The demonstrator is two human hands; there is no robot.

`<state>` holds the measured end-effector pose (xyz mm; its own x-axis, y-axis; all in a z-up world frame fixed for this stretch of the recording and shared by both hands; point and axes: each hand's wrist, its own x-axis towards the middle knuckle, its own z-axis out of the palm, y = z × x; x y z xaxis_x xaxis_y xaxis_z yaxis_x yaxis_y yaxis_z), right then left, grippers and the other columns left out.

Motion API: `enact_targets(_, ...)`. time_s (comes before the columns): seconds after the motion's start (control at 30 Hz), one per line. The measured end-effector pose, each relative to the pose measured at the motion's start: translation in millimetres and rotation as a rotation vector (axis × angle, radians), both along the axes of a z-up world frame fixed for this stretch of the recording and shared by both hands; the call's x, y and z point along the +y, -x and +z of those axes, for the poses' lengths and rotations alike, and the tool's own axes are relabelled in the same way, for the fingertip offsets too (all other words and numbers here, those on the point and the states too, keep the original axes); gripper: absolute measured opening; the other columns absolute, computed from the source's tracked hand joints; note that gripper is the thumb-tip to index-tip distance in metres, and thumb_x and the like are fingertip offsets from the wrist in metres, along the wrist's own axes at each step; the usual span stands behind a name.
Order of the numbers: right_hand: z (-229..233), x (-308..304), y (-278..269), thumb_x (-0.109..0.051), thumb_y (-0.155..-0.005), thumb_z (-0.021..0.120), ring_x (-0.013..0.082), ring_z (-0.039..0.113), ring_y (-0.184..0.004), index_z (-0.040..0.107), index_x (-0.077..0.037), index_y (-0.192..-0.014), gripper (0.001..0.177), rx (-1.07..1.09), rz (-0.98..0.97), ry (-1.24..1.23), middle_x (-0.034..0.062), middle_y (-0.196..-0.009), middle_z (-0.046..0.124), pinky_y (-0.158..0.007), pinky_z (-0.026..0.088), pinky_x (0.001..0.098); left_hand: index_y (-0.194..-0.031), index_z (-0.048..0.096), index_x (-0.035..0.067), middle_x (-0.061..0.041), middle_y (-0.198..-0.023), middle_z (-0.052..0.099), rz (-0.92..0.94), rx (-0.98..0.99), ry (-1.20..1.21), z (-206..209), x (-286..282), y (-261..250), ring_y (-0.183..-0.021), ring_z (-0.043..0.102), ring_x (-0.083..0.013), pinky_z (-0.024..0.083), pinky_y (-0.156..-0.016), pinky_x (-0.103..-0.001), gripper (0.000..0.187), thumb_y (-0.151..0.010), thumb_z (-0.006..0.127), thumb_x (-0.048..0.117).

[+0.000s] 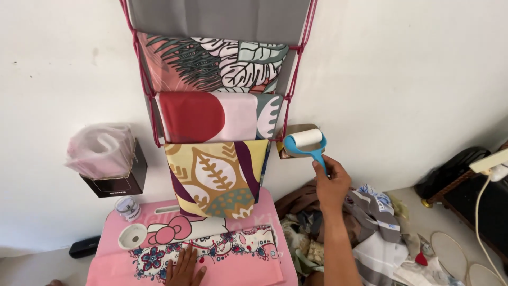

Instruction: Cleaning a pink cloth with a lint roller and folding it on a small table.

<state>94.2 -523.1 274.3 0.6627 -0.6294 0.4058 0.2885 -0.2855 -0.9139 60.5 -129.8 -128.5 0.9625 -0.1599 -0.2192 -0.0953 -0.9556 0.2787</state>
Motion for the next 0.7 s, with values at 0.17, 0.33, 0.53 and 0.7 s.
enact_targets(0.17, -18.5, -1.8, -8.6, -0.007, -0.092, 0.072, 0.0146, 0.061, -0.079, 0.069, 0.005, -0.124, 0.034, 0.061, -0.018, 0.094, 0.0112, -0.101, 0.072, -0.067, 0.054, 0.0279, -0.158, 0.029, 0.013, -0.011, -0.173, 0.009, 0.012, -0.163, 0.436, 84.6, -2.6, 21.7, -0.161, -0.005, -0.0319, -0.004, -0.122, -0.063, 0.075, -0.098, 0.04, 0.056)
enact_targets(0.33, -34.0, -3.8, -9.8, 0.0, -0.094, 0.068, 0.0139, 0.06, -0.08, 0.068, 0.002, -0.127, 0.033, 0.038, 0.086, 0.158, 0.0105, -0.105, 0.071, -0.068, 0.055, 0.027, -0.157, 0.03, 0.007, -0.016, -0.171, 0.015, -0.065, -0.256, 0.386, 154.3, 24.9, 22.2, -0.159, 0.004, -0.0354, 0.001, -0.124, -0.057, 0.075, -0.1, 0.039, 0.057)
enact_targets(0.53, -57.7, -16.8, -4.6, -0.001, -0.095, 0.075, 0.0166, 0.059, -0.081, 0.067, 0.006, -0.123, 0.03, -0.095, 0.106, 0.209, 0.0181, -0.101, 0.069, -0.071, 0.051, 0.0329, -0.162, 0.027, 0.005, -0.02, -0.169, 0.026, 0.057, -0.108, -0.118, 168.1, 137.3, 10.7, -0.157, 0.023, -0.0405, 0.024, -0.124, -0.062, 0.094, -0.09, 0.061, 0.056)
enact_targets(0.7, -72.3, -30.4, 35.7, -0.004, -0.109, 0.063, 0.0139, 0.062, -0.103, 0.05, -0.006, -0.135, 0.029, -0.186, -0.074, 0.087, 0.0074, -0.124, 0.06, -0.081, 0.055, 0.0243, -0.131, 0.063, -0.004, -0.026, -0.121, 0.068, 0.548, 0.017, 0.174, 147.4, 221.0, 32.3, -0.108, 0.068, -0.0436, 0.056, -0.094, -0.048, 0.063, -0.088, 0.071, 0.043)
